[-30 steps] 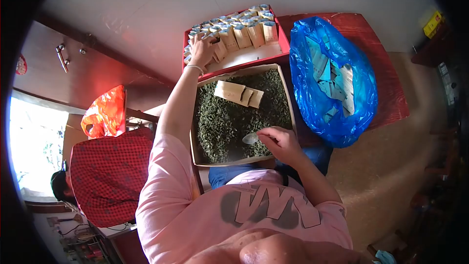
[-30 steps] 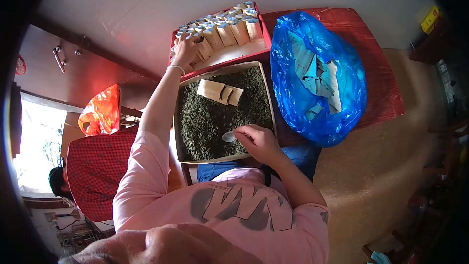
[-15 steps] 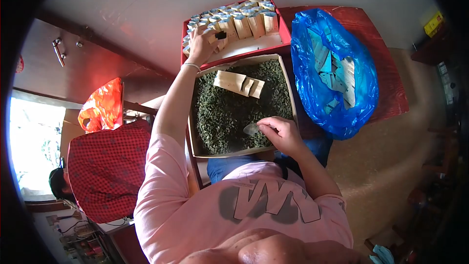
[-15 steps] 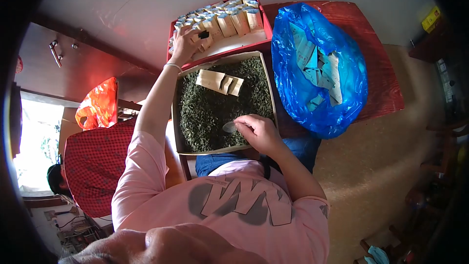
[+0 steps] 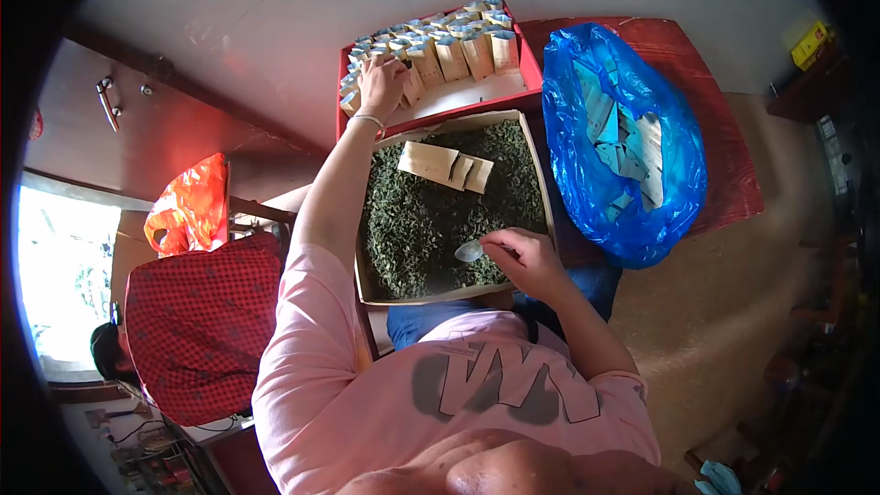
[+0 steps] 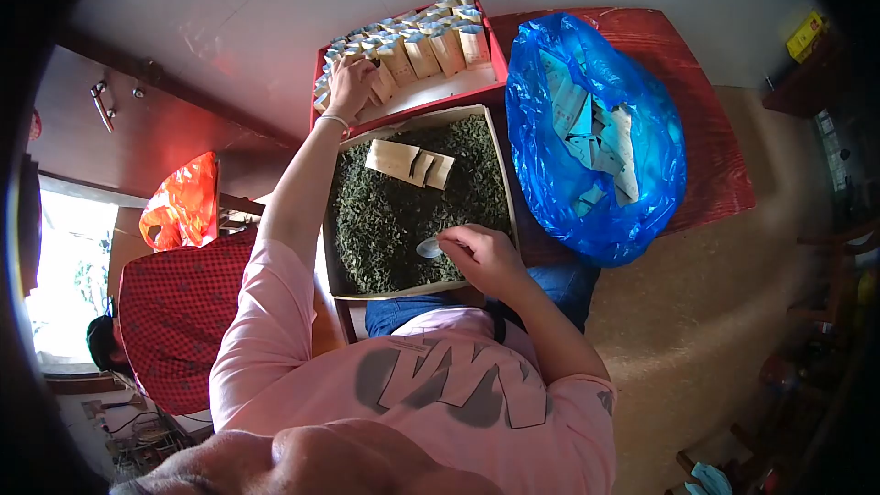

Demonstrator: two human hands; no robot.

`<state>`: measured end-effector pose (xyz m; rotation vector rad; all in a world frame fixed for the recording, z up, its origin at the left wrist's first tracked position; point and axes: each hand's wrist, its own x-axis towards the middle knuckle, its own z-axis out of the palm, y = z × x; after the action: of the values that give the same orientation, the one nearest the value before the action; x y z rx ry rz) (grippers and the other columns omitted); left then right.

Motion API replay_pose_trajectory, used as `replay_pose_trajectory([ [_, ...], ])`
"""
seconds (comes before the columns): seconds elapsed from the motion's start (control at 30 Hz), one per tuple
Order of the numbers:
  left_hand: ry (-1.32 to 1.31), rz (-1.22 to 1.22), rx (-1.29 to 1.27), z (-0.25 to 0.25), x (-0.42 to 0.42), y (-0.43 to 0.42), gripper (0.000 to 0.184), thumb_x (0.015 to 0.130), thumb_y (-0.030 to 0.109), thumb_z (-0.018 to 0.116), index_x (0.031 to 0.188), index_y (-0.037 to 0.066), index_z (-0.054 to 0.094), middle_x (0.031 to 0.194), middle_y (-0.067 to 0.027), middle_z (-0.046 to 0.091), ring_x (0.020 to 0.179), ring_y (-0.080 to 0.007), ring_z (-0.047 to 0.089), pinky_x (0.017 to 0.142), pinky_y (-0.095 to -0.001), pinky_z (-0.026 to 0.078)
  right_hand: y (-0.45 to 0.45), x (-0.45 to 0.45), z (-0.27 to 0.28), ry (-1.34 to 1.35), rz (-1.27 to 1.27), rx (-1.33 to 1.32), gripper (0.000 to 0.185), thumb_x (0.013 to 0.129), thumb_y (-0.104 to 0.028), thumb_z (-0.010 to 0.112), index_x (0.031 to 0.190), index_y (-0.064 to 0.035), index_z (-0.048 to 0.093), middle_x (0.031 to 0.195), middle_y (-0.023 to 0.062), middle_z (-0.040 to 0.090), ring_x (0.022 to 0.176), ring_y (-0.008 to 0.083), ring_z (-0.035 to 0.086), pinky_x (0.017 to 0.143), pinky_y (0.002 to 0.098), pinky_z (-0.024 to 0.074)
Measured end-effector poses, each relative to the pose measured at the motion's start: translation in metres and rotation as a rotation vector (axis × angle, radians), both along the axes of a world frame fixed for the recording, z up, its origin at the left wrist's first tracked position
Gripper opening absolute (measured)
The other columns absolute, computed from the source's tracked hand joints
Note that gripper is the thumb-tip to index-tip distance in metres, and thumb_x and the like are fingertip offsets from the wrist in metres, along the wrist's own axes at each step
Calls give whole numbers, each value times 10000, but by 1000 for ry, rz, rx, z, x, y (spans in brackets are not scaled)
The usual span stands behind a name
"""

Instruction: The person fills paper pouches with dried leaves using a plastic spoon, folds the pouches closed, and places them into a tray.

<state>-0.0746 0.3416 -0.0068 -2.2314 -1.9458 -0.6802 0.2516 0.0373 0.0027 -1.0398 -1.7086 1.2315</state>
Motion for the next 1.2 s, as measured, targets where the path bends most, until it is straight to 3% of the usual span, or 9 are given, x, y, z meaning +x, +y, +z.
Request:
replay_pose_trajectory([
  [0.4, -21, -21, 83, 3, -8, 8, 352, 837, 298, 756, 1182, 230, 774, 1374, -95, 594, 1331, -391, 456, 1111, -564, 379, 3, 1, 1, -13, 33, -38, 173, 984, -164, 686, 1079, -32, 744, 962, 153, 744, 813, 285, 733, 700, 362, 555],
  [0.5, -104, -115, 160, 15, -7, -14, 361, 826, 254, 771, 1181, 186, 761, 1285, -121, 647, 1271, -374, 530, 1101, -502, 422, 2, -2, -9, 21, -6, 78, 151, 984, -132, 716, 1087, -29, 755, 968, 107, 754, 786, 170, 718, 688, 296, 551],
  [0.57, -167, -253, 43, 34, -3, -39, 405, 861, 282, 835, 1205, 89, 740, 1212, -93, 712, 1063, -218, 677, 894, -366, 549, 1, -3, -9, 43, -13, 61, 138, 982, -108, 719, 1085, -23, 752, 931, 94, 752, 773, 136, 708, 680, 280, 547],
  [0.63, -378, -274, -440, 73, 17, -91, 463, 824, 240, 873, 1235, 80, 731, 1169, -55, 718, 971, -148, 668, 845, -330, 547, 1, -4, -9, 46, -13, 61, 131, 983, -95, 717, 1085, -20, 751, 901, 81, 747, 762, 119, 699, 674, 271, 544],
  [0.7, -335, -509, -519, 80, 20, -122, 571, 755, 179, 917, 1282, 89, 716, 1157, -12, 709, 939, -111, 638, 817, -313, 536, 0, -4, -10, 49, -13, 66, 124, 985, -83, 715, 1085, -18, 750, 872, 68, 742, 750, 102, 690, 667, 262, 541],
  [0.77, -132, -727, -472, 71, 20, -139, 734, 705, 157, 928, 1385, 111, 656, 1359, -83, 656, 1165, -243, 656, 967, -389, 562, 1, -5, -10, 41, -19, 72, 117, 994, -80, 706, 1083, -18, 750, 837, 48, 734, 729, 85, 675, 654, 255, 534],
  [0.87, 107, -650, -379, 54, 20, -161, 823, 706, 198, 922, 1458, 123, 597, 1463, -136, 580, 1352, -353, 549, 1151, -451, 454, 1, -7, -17, 41, -33, 75, 123, 998, -91, 709, 1088, -20, 754, 821, 36, 733, 713, 74, 666, 644, 255, 529],
  [0.93, 60, -575, -378, 51, 23, -171, 814, 713, 185, 915, 1458, 120, 594, 1464, -139, 575, 1348, -351, 550, 1146, -448, 459, -1, -6, -9, -9, -37, 34, 122, 994, -111, 701, 1065, -21, 742, 879, 109, 755, 723, 152, 708, 634, 291, 528],
  [1.2, -207, -426, -231, 64, 17, -210, 722, 727, 145, 900, 1386, 59, 618, 1268, -146, 631, 1137, -302, 664, 961, -386, 570, 0, -10, -27, 18, -73, 63, 135, 1003, -109, 695, 1087, -16, 746, 826, 94, 748, 676, 128, 685, 611, 286, 526],
])
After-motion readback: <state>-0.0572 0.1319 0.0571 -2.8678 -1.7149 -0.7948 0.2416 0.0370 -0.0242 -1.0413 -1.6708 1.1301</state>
